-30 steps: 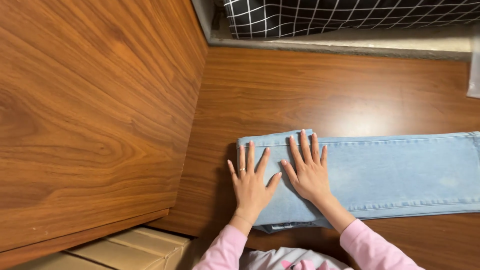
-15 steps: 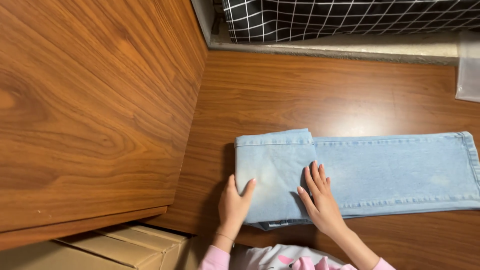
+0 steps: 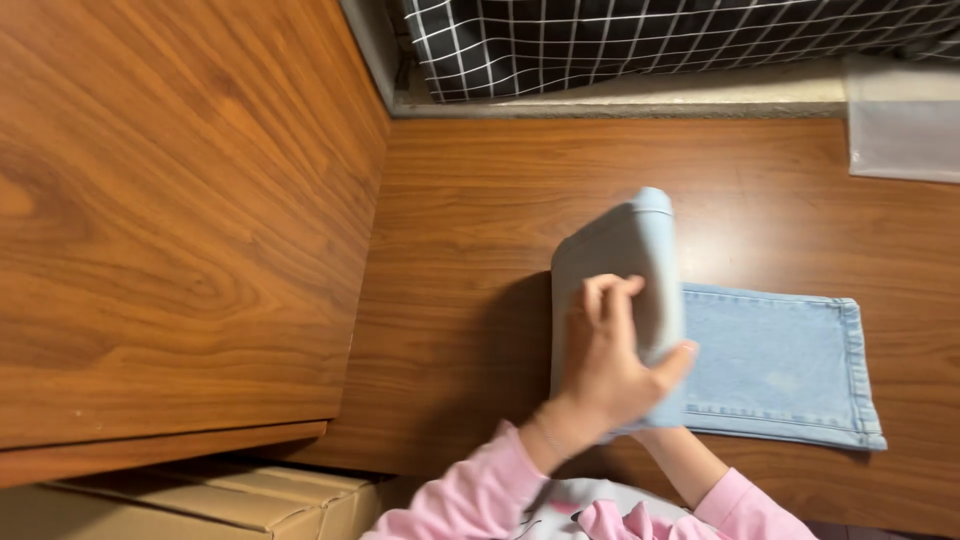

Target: Ironing a pair of jeans, folding them, and placing them into a plastic shipping bag.

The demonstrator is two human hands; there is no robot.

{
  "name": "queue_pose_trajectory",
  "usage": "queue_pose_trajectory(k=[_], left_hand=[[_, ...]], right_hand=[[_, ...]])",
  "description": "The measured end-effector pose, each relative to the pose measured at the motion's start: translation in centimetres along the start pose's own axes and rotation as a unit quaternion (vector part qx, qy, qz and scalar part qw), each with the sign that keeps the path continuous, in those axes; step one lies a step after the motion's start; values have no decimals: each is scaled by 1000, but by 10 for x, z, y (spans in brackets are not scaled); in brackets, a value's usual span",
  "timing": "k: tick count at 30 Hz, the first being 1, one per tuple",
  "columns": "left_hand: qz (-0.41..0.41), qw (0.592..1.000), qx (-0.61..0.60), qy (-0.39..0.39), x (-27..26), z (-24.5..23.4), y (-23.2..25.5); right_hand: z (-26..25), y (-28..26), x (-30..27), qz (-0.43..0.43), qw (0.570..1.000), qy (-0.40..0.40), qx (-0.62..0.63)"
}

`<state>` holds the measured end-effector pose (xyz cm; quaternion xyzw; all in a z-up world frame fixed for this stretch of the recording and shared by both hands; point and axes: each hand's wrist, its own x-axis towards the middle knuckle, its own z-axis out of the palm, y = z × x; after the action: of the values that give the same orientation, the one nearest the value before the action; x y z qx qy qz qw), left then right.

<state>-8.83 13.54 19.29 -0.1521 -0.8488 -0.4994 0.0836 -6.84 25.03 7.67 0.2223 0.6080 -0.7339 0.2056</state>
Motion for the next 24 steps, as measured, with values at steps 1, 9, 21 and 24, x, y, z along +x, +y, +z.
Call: queue_pose_trajectory(k=[1,9,21,24], left_hand=[[21,999,20,-22,-1,21,5],[96,989,33,-108,-51,111,-24],[132,961,193,-145,-33,103,-82],[135,962,199,-129,-22,105,-93]], right_hand=[[-10,-1,-3,0,1000,22,21],[-102,4,-33,6,960,206,189],[-136,71,-41,-64,966,249,18],[-147,87,-35,-76,968,241,-5]])
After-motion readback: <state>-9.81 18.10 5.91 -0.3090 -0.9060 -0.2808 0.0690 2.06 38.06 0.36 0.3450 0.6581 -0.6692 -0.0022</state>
